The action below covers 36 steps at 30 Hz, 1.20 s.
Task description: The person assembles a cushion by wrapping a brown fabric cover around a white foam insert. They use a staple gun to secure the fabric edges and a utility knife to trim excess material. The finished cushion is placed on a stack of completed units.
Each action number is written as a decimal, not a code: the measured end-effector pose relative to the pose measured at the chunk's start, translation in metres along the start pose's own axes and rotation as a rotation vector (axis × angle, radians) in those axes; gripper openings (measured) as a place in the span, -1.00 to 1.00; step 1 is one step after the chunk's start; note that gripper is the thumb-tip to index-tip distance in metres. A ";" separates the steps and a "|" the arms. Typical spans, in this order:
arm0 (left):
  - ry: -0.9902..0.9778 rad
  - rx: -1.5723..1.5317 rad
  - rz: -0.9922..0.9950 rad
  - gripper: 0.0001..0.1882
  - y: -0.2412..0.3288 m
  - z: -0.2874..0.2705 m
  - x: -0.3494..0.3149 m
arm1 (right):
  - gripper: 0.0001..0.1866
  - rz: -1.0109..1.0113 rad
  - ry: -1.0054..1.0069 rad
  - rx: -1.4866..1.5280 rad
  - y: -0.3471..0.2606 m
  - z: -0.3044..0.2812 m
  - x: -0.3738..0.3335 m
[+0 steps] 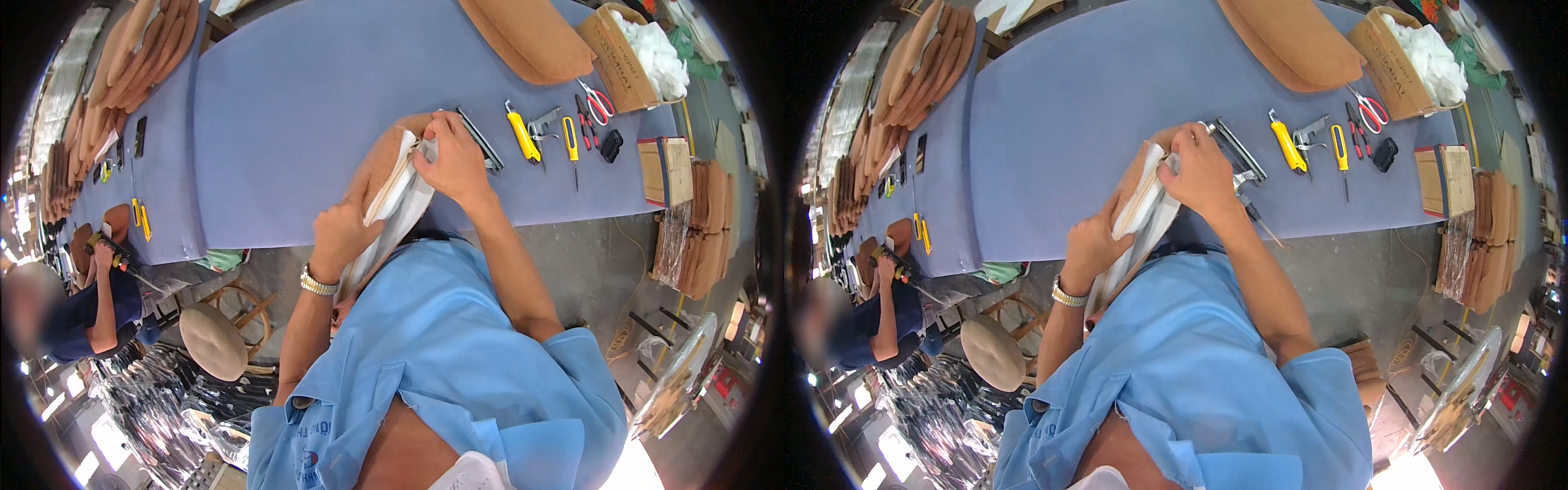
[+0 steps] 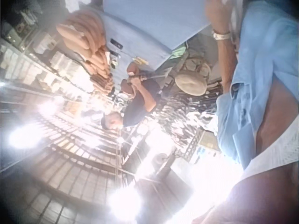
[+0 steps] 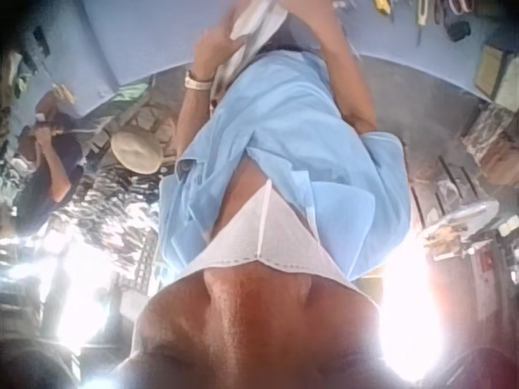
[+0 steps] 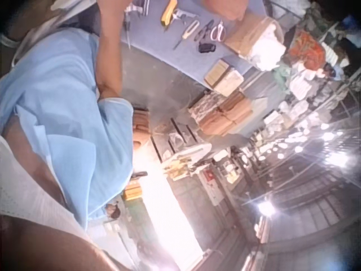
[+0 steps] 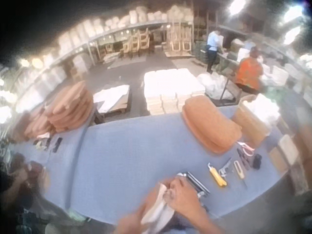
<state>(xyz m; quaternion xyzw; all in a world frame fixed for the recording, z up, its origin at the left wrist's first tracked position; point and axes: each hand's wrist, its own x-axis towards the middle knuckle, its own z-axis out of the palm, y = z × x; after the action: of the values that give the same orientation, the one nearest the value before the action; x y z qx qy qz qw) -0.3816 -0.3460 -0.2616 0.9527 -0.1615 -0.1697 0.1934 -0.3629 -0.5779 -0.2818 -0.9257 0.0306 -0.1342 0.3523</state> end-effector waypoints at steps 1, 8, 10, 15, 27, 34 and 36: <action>-0.012 0.012 -0.004 -0.14 0.000 0.003 0.000 | -0.73 0.037 -0.025 -0.002 -0.001 0.000 0.001; 0.033 0.004 0.002 -0.09 0.002 0.006 0.002 | -0.82 0.102 -0.045 0.047 0.026 0.010 0.017; -0.006 -0.019 -0.035 -0.07 0.003 0.005 0.000 | -0.82 0.137 -0.023 0.165 0.044 0.005 0.017; -0.002 0.006 -0.051 -0.07 0.005 0.000 -0.003 | -0.67 0.019 -0.032 0.123 0.008 -0.019 0.016; 0.103 0.011 0.417 0.09 0.068 -0.030 0.048 | -0.80 -0.117 0.014 -0.094 0.004 -0.008 0.016; 0.016 -0.348 0.397 -0.07 0.026 0.026 0.112 | -0.85 -0.071 -0.117 -0.123 0.005 -0.012 0.013; 0.066 -0.335 0.421 -0.12 0.029 0.029 0.106 | -0.86 0.007 -0.118 -0.077 0.003 -0.008 0.009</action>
<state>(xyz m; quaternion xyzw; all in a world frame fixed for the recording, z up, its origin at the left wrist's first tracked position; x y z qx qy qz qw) -0.3053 -0.4200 -0.3017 0.8580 -0.3192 -0.1188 0.3845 -0.3567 -0.5872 -0.2760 -0.9448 0.0183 -0.0767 0.3182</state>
